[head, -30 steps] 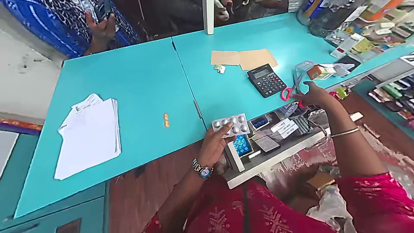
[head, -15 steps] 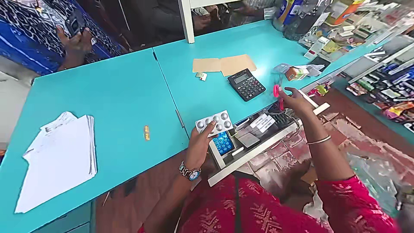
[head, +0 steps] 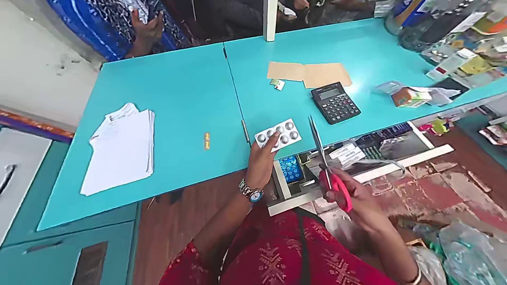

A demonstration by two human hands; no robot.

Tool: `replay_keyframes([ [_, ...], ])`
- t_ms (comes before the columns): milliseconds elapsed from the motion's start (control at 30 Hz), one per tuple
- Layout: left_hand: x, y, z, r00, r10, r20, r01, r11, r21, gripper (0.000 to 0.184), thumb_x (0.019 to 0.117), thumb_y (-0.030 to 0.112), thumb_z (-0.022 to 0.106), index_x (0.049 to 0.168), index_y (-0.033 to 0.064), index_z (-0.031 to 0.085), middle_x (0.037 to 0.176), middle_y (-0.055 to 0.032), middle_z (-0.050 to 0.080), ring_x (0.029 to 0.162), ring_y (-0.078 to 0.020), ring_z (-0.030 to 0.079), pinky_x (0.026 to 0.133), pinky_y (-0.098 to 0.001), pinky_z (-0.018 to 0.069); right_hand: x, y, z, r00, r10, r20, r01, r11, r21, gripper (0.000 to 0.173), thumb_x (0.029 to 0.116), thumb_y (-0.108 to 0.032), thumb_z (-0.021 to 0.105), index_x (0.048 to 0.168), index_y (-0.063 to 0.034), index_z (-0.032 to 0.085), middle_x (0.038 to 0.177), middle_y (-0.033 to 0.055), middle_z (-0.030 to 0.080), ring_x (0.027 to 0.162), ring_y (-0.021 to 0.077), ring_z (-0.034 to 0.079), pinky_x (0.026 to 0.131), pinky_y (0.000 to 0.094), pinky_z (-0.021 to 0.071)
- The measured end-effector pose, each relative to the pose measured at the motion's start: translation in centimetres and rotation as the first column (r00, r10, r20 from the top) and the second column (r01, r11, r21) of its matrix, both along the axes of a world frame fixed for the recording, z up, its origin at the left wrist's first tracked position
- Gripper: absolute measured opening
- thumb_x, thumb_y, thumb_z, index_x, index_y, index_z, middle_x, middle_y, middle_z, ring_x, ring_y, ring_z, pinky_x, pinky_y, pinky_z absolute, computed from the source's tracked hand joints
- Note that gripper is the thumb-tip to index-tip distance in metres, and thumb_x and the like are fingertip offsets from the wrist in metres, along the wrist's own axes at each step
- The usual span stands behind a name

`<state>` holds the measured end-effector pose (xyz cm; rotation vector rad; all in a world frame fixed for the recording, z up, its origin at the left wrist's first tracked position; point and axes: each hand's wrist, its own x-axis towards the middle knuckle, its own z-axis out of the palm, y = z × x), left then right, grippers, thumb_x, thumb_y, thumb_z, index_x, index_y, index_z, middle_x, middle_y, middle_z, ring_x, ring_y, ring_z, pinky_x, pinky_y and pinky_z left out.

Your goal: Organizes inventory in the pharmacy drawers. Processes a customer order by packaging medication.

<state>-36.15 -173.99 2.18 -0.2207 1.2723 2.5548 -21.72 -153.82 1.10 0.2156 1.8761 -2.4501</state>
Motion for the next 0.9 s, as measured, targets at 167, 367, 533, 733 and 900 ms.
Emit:
replay_keyframes([
  [167,-0.4,-0.8,-0.2,0.999,0.051,-0.01,-0.051,0.998,0.023,0.03,0.1033,0.005,0.056,0.132,0.0015,0.05,0.121,-0.0134,0.066,0.111,-0.024,0.068,0.099,-0.042,0.0563,-0.6,-2.7,-1.7,0.979,0.201,0.012,-0.202,0.976,0.078,0.083,0.0858,-0.071,0.064,0.14,-0.0114,0.044,0.098,-0.0082,0.062,0.08,0.0024,0.06,0.071,0.0212,0.0537],
  [367,-0.2,-1.5,-0.3,0.998,0.065,0.02,-0.066,0.997,0.045,0.027,0.1045,0.005,0.053,0.131,0.0002,0.051,0.119,-0.0148,0.067,0.107,-0.0259,0.07,0.094,-0.0428,0.0593,-2.1,-3.7,-1.3,0.965,0.263,-0.027,-0.255,0.954,0.16,0.076,0.0888,-0.066,0.064,0.136,-0.0105,0.043,0.093,-0.0127,0.057,0.077,-0.0022,0.057,0.068,0.0168,0.0517],
  [533,-0.5,-2.5,-0.5,0.994,0.108,0.02,-0.109,0.992,0.057,0.024,0.1047,0.004,0.053,0.129,0.0009,0.052,0.117,-0.0141,0.068,0.104,-0.026,0.071,0.092,-0.043,0.0605,-2.1,-3.7,-1.6,0.943,0.331,-0.026,-0.318,0.924,0.214,0.074,0.0886,-0.065,0.065,0.134,-0.0097,0.047,0.095,-0.013,0.059,0.078,-0.0037,0.058,0.067,0.0163,0.0521],
  [733,0.6,-2.0,-0.1,0.999,-0.005,0.038,0.003,0.998,0.067,0.024,0.1043,0.002,0.051,0.128,-0.0018,0.051,0.113,-0.0163,0.068,0.1,-0.0271,0.072,0.089,-0.0436,0.0616,-3.9,-4.8,-1.4,0.952,0.305,0.011,-0.302,0.937,0.176,0.073,0.086,-0.062,0.069,0.132,-0.0093,0.047,0.086,-0.0141,0.056,0.067,-0.0049,0.055,0.058,0.0141,0.0496],
  [900,0.5,-2.3,0.1,0.998,-0.02,0.055,0.014,0.995,0.095,0.023,0.1048,0.001,0.05,0.128,-0.0024,0.05,0.115,-0.0179,0.068,0.101,-0.0291,0.072,0.09,-0.0449,0.0615,-4.5,-5.1,-1.6,0.955,0.296,0.004,-0.293,0.942,0.167,0.071,0.0872,-0.061,0.068,0.13,-0.0087,0.047,0.084,-0.0145,0.056,0.065,-0.0047,0.054,0.057,0.0138,0.0483],
])
